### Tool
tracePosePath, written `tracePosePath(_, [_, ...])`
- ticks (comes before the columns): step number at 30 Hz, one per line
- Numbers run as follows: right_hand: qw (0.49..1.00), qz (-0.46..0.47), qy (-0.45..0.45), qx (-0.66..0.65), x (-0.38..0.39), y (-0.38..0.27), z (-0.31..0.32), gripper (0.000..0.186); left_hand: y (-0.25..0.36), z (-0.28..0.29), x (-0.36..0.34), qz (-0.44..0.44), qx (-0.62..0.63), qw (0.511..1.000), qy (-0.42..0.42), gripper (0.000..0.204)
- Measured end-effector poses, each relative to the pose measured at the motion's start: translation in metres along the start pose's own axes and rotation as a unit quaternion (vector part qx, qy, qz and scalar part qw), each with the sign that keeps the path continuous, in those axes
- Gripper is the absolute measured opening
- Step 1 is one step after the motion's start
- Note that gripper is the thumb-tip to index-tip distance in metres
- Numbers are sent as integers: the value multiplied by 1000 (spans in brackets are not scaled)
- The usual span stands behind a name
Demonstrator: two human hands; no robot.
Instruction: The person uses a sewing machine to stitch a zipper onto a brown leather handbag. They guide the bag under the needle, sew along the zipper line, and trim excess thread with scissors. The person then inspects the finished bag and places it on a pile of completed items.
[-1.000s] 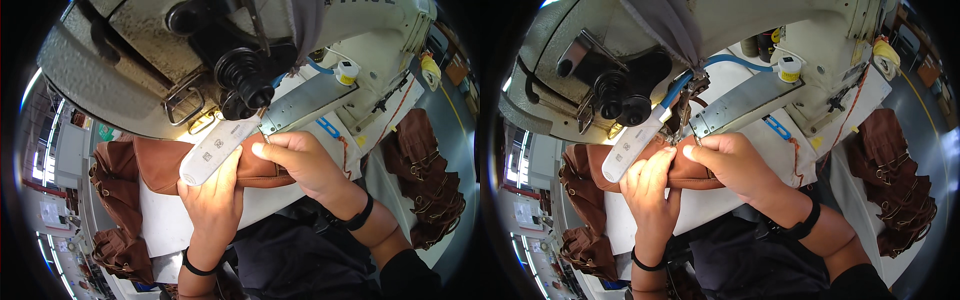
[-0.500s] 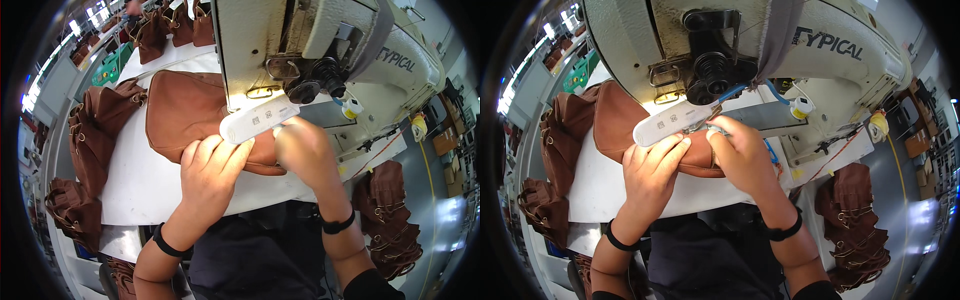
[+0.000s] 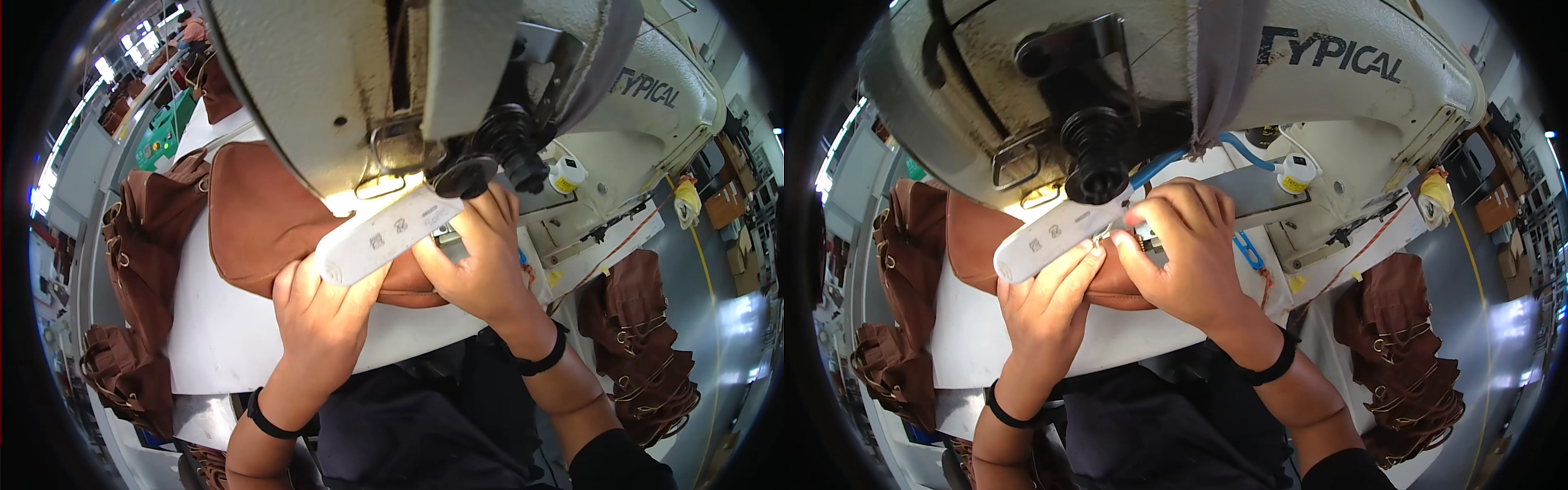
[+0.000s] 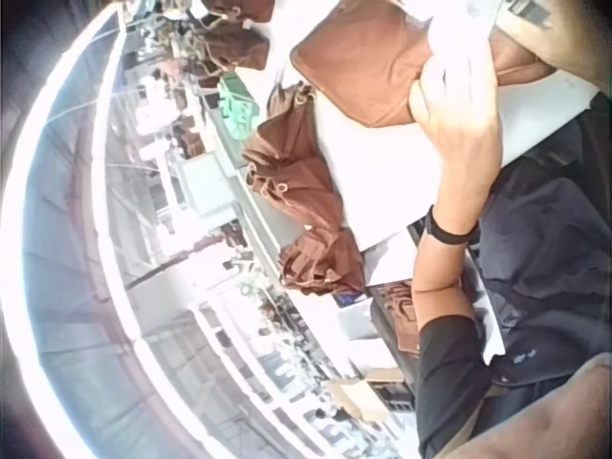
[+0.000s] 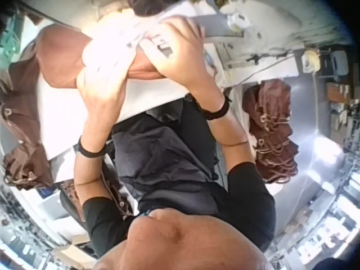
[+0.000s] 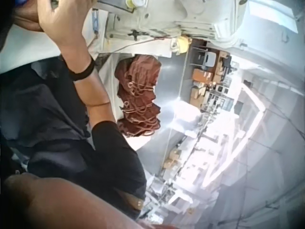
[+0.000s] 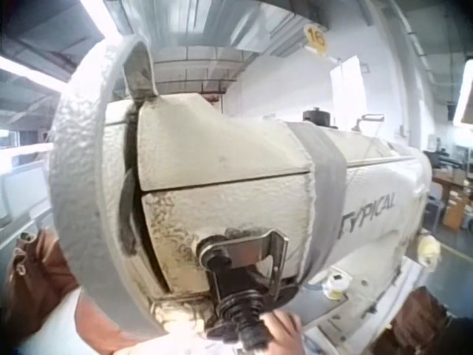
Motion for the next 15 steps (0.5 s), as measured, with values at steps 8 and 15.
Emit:
tracePosePath(8, [994,-79,-48,-56,1,1,-5,16,-6,1,-3,6,32,999,-18,45])
tracePosePath(15, [999,-39,-15,15,-2,-1,-3,12,-7,-4,-4,10,36,999,-21,48])
Point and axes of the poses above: each hand's wrist, its own x-axis away from the middle knuckle, its own z-axis out of the back of the hand, y = z × x, the point moved 6 cm from there along -x, towards the middle knuckle, and after that the axes turned 9 degrees about x, right-handed, at the moved point
